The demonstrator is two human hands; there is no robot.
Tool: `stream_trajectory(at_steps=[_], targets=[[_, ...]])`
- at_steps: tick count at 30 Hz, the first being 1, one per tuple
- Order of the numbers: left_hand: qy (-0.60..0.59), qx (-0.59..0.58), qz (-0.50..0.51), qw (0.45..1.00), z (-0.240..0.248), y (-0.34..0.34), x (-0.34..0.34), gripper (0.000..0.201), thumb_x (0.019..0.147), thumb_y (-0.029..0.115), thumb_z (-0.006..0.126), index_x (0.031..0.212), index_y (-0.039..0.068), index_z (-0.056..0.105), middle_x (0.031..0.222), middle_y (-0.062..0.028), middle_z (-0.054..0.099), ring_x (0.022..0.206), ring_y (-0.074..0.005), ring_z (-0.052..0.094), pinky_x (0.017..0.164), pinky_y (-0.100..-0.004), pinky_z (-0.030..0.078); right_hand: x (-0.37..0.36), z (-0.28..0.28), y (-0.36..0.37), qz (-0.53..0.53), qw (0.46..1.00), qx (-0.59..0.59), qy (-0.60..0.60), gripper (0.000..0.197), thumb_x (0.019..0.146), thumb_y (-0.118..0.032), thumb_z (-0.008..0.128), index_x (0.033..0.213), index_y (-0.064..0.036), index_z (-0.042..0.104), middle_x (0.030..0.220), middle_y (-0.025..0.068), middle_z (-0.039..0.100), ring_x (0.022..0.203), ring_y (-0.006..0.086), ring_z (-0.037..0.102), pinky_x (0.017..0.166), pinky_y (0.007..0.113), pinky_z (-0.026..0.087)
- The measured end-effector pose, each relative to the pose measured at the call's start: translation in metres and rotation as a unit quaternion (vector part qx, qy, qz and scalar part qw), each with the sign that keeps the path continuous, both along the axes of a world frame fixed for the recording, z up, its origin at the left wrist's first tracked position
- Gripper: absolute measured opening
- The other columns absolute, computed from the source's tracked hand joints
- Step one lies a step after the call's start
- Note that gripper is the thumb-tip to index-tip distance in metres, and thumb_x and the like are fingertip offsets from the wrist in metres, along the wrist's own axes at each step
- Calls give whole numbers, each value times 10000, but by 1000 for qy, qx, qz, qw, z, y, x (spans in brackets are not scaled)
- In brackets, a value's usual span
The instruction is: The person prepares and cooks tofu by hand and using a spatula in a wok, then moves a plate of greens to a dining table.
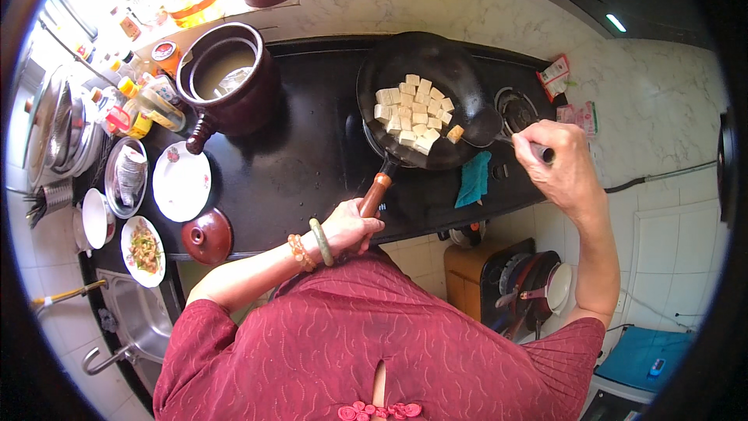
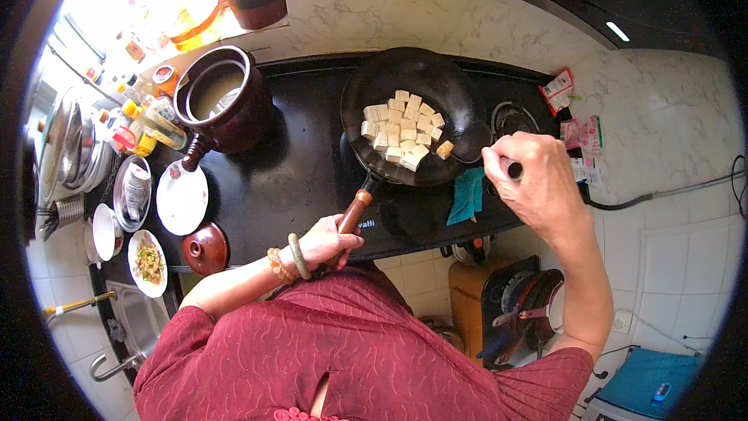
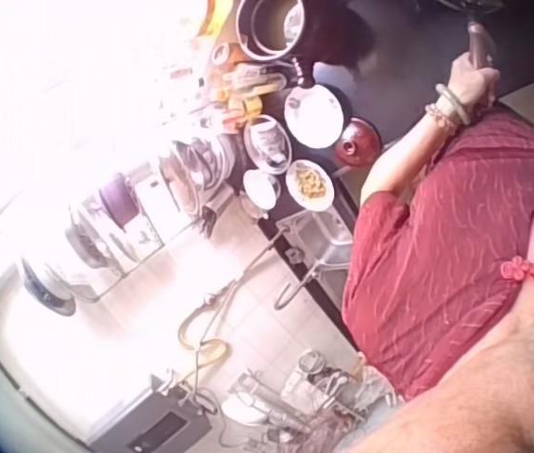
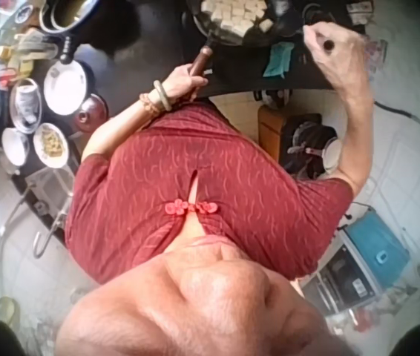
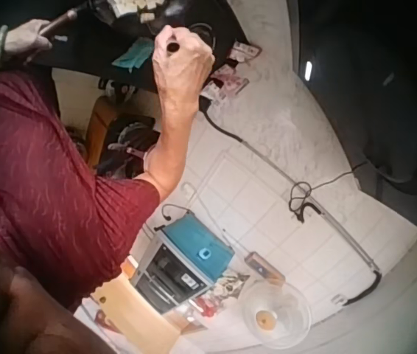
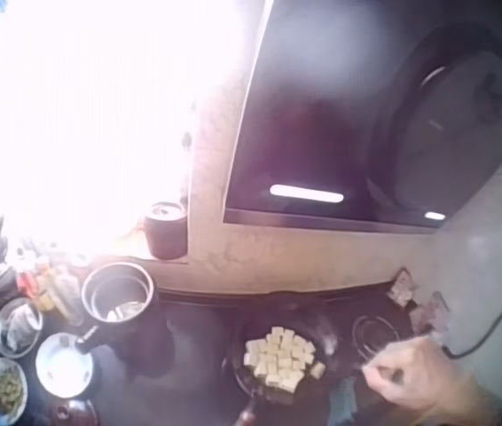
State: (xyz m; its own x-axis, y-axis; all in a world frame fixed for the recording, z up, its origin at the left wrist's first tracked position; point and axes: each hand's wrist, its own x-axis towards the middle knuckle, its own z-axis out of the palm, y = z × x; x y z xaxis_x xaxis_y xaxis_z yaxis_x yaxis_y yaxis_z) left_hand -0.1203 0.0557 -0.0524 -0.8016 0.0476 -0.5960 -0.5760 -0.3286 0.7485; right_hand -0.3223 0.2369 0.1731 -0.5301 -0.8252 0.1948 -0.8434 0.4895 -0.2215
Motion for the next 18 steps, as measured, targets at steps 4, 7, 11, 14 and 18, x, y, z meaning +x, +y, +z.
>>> stream_trajectory(at_steps=[4, 7, 11, 14, 18], targets=[[3, -13, -9, 1000, -2, -2, 0, 204, 830, 89, 669, 938, 59, 498, 614, -12, 524, 424, -118, 522, 376, -264, 402, 0, 7, 1, -8, 1000, -15, 20, 130, 822, -99, 674, 758, 13, 652, 658, 163, 611, 598, 329, 605, 563, 398, 461], [-3, -4, -5, 1000, -1, -3, 0, 205, 832, 89, 668, 940, 61, 496, 613, -11, 523, 423, -118, 521, 375, -264, 401, 0, 3, 0, -9, 1000, -28, 7, 127, 822, -100, 674, 767, 14, 658, 658, 162, 611, 593, 323, 604, 563, 392, 460], [-7, -1, -7, 1000, -1, -5, -1, 208, 835, 88, 666, 945, 61, 491, 611, -9, 520, 423, -115, 515, 374, -261, 399, -1, -6, -2, -7, 999, -34, -14, 126, 822, -96, 673, 769, 17, 657, 655, 164, 604, 587, 320, 600, 559, 391, 456], [-4, -6, -12, 1000, 0, -6, -1, 217, 834, 89, 670, 950, 58, 490, 612, -8, 518, 421, -113, 510, 373, -260, 397, -5, -10, -1, -12, 999, -30, -13, 116, 823, -86, 672, 775, 18, 656, 657, 167, 601, 587, 317, 596, 559, 390, 452], [13, -7, -14, 1000, -4, -10, -1, 228, 828, 90, 677, 952, 53, 490, 619, -7, 519, 418, -112, 509, 373, -259, 396, -15, -17, 10, -16, 999, -39, -9, 104, 828, -80, 672, 793, 17, 658, 662, 166, 602, 596, 312, 593, 568, 384, 450]])
